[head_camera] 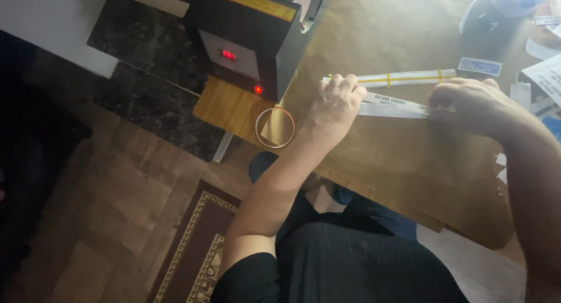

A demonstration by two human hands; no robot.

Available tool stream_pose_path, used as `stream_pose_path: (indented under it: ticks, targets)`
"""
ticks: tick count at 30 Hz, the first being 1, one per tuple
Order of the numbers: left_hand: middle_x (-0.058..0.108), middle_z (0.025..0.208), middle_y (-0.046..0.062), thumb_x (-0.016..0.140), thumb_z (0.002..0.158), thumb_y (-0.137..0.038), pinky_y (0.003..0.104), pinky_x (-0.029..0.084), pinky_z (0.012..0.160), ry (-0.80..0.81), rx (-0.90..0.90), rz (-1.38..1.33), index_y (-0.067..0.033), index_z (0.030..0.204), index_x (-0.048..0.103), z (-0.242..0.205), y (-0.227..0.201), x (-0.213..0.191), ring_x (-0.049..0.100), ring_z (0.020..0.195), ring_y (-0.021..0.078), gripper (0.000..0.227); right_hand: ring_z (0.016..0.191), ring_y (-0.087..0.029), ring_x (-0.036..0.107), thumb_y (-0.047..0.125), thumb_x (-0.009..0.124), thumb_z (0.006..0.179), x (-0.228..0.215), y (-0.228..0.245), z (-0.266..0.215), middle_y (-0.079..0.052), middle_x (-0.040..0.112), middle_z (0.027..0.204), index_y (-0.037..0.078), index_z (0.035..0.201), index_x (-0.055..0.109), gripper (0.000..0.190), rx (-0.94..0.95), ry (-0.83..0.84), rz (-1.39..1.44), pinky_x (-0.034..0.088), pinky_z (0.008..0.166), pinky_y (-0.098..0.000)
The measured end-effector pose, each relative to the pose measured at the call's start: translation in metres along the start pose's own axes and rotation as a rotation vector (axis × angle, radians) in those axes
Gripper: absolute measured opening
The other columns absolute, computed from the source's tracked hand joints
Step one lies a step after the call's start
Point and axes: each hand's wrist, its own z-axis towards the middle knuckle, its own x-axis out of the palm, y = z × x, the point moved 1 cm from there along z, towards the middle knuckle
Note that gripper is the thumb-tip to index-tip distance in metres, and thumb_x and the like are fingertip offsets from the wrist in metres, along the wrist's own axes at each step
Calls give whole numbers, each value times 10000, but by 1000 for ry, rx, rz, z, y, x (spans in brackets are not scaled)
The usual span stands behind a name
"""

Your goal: The person cuts a white strip with scissors, smooths it on the table, and then applies a yellow strip along its length. They press the yellow strip down firmly to secure it in place.

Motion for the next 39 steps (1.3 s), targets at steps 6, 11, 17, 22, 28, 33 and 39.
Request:
stream_pose_path:
  ticks: [6, 11, 17, 22, 28, 33, 39]
  targets:
    - [673, 1394, -37, 943, 723, -479, 414, 407, 1069, 135, 96, -228, -245, 1388, 541, 7, -14, -47, 592, 1334, 159, 812, 867, -215, 691, 270, 602, 1005, 16, -6, -23, 71, 747, 848, 254, 869, 668, 152, -242, -314, -32, 451, 926, -374]
    - [777, 1090, -47, 983, 657, -243, 438, 362, 1055, 0, 169, -466, -156, 1221, 652, 7, -26, -39, 692, 1106, 218, 660, 773, -206, 711, 247, 635, 1046, 14, -7, -46, 63, 734, 771, 262, 925, 674, 128, -287, -492, -85, 468, 1017, -364]
    - [520, 618, -53, 757, 861, -37, 353, 401, 829, -165, 213, -374, -197, 933, 672, -10, -25, -33, 570, 647, 167, 196, 608, -242, 644, 303, 632, 1004, -18, 14, -77, -32, 722, 659, 286, 903, 753, 159, -37, -238, 145, 512, 630, -355]
    - [796, 933, -87, 808, 876, -211, 326, 486, 794, 186, 136, -422, -210, 1259, 621, -19, -10, -48, 730, 731, 151, 426, 771, -272, 678, 370, 679, 1041, -1, -3, -77, 49, 768, 845, 302, 944, 744, 135, -173, -489, 56, 498, 960, -370]
    - [505, 736, -37, 665, 869, -85, 348, 415, 836, -113, 233, -126, -199, 848, 609, -24, 9, -89, 566, 727, 172, 129, 1020, -137, 760, 163, 663, 1089, 30, 5, -77, 87, 795, 1110, 257, 1051, 721, 117, -569, -940, -389, 524, 983, -332]
    - [554, 807, -44, 669, 862, -103, 349, 437, 833, -26, 227, -9, -199, 837, 601, -51, 8, -103, 589, 786, 178, 120, 1062, -95, 721, 175, 564, 1050, 67, 5, -78, 103, 740, 1254, 288, 1165, 681, 198, -633, -856, -506, 485, 962, -304]
    - [656, 1333, 41, 580, 867, -26, 428, 409, 1096, 203, 135, -209, -102, 1355, 608, -79, 13, -107, 604, 1239, 214, 494, 1198, -120, 722, 343, 676, 1025, 62, 0, -98, 92, 762, 1314, 283, 1162, 751, 168, -517, -741, -220, 460, 1072, -302]
